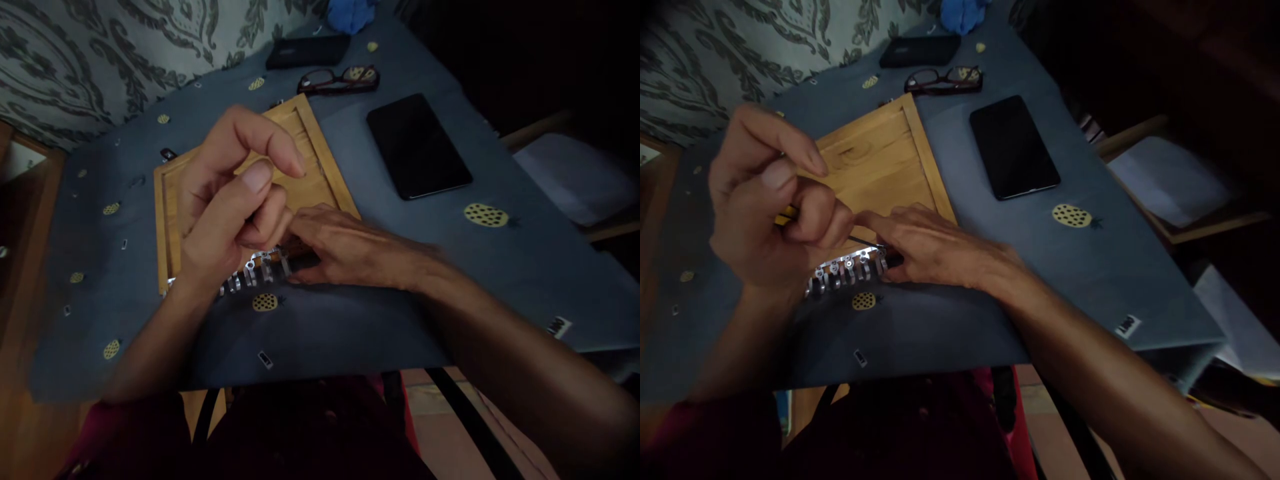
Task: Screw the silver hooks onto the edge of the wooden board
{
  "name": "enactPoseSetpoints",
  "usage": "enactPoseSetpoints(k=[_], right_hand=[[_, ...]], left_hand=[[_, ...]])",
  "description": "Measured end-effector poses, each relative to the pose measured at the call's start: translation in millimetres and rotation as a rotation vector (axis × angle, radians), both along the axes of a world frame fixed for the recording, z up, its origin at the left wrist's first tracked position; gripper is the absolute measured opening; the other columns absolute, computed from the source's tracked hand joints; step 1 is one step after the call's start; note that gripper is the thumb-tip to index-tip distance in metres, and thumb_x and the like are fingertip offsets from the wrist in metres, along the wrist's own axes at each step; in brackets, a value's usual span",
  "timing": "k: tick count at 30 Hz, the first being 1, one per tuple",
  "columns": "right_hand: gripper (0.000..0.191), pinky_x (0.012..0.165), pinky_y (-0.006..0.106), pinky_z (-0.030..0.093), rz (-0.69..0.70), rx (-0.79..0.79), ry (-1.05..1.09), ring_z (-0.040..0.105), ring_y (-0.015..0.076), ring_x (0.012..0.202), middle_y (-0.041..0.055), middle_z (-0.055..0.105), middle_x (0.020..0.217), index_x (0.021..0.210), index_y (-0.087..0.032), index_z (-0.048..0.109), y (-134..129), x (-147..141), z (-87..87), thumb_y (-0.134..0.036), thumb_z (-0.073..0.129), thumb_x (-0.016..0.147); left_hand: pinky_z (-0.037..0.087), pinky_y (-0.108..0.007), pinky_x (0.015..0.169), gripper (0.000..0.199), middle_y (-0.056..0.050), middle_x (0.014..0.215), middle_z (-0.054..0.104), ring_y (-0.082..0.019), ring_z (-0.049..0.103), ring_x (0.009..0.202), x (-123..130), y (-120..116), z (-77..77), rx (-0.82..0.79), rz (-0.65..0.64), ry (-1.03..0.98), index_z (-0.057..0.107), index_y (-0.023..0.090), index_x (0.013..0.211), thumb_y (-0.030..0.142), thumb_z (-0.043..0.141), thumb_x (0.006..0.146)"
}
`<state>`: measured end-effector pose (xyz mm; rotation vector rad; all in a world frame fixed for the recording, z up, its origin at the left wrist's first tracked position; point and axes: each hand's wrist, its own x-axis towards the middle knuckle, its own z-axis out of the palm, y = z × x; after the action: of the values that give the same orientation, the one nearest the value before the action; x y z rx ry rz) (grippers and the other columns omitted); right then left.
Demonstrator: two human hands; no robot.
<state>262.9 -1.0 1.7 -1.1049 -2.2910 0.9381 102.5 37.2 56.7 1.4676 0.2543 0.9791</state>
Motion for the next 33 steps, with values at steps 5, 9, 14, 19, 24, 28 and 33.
enactPoseSetpoints(k=[5, 9, 14, 19, 24, 28, 33], right_hand=[[0.038, 0.078, 0.032, 0.041, 0.015, 0.009, -0.005, 0.057, 0.0209, 0.09, 0.004, 0.061, 0.097, 0.118, -0.023, 0.054, 1, 0, -0.3, -0.029, 0.068, 0.083], [0.027, 0.077, 0.031, 0.041, 0.014, 0.028, 0.004, 0.057, 0.0196, 0.088, 0.0034, 0.061, 0.094, 0.105, -0.022, 0.057, 2, 1, -1.1, -0.03, 0.069, 0.082], [0.055, 0.075, 0.03, 0.041, 0.012, 0.023, 0.025, 0.058, 0.0196, 0.086, 0.0022, 0.064, 0.094, 0.131, -0.025, 0.05, 1, -1, 0.0, -0.024, 0.071, 0.08], [0.068, 0.078, 0.03, 0.042, 0.016, 0.053, 0.008, 0.058, 0.0209, 0.091, 0.0026, 0.063, 0.096, 0.142, -0.027, 0.042, 0, 0, -0.3, -0.026, 0.073, 0.081], [0.059, 0.08, 0.033, 0.043, 0.02, 0.047, -0.008, 0.058, 0.0226, 0.093, 0.0045, 0.063, 0.1, 0.135, -0.025, 0.047, 1, -1, -2.9, -0.032, 0.071, 0.082], [0.053, 0.078, 0.033, 0.043, 0.015, 0.04, -0.008, 0.057, 0.0223, 0.091, 0.0046, 0.062, 0.1, 0.13, -0.025, 0.049, 1, 0, -2.0, -0.033, 0.071, 0.082], [0.054, 0.074, 0.031, 0.04, 0.017, 0.06, -0.015, 0.055, 0.02, 0.083, 0.0014, 0.06, 0.089, 0.13, -0.024, 0.048, 0, -1, -1.4, -0.029, 0.073, 0.081]], left_hand=[[0.024, -0.015, 0.033, 0.023, 0.008, 0.048, 0.026, -0.002, 0.017, 0.031, -1, 4, 0.2, 0.019, -0.094, 0.02, 0.07, 0.018, 0.091, 0.017, 0.048, 0.095], [0.021, -0.018, 0.031, 0.021, 0.009, 0.046, 0.028, -0.003, 0.015, 0.031, 0, 3, -0.2, 0.009, -0.038, -0.003, 0.071, 0.016, 0.086, 0.019, 0.052, 0.094], [0.028, -0.022, 0.031, 0.024, 0.008, 0.042, 0.036, -0.007, 0.029, 0.032, 4, 2, -0.8, -0.007, 0.303, -0.011, 0.066, 0.019, 0.076, 0.037, 0.063, 0.091], [0.035, -0.024, 0.039, 0.039, 0.006, 0.042, 0.038, -0.008, 0.037, 0.036, 5, -9, 0.7, -0.127, 0.501, 0.003, 0.063, 0.017, 0.069, 0.044, 0.055, 0.096], [0.032, -0.024, 0.037, 0.033, 0.006, 0.04, 0.04, -0.008, 0.037, 0.032, 3, -18, 0.7, 0.033, 0.157, 0.042, 0.066, 0.017, 0.073, 0.044, 0.06, 0.093], [0.033, -0.025, 0.041, 0.028, 0.004, 0.047, 0.049, -0.009, 0.042, 0.038, 6, -19, 2.5, 0.023, 0.226, 0.089, 0.068, 0.016, 0.077, 0.041, 0.065, 0.09], [0.015, -0.024, 0.035, 0.038, 0.01, 0.042, 0.024, -0.005, 0.014, 0.035, 13, -17, 1.0, -0.041, 0.388, -0.021, 0.064, 0.016, 0.072, 0.051, 0.065, 0.088]])
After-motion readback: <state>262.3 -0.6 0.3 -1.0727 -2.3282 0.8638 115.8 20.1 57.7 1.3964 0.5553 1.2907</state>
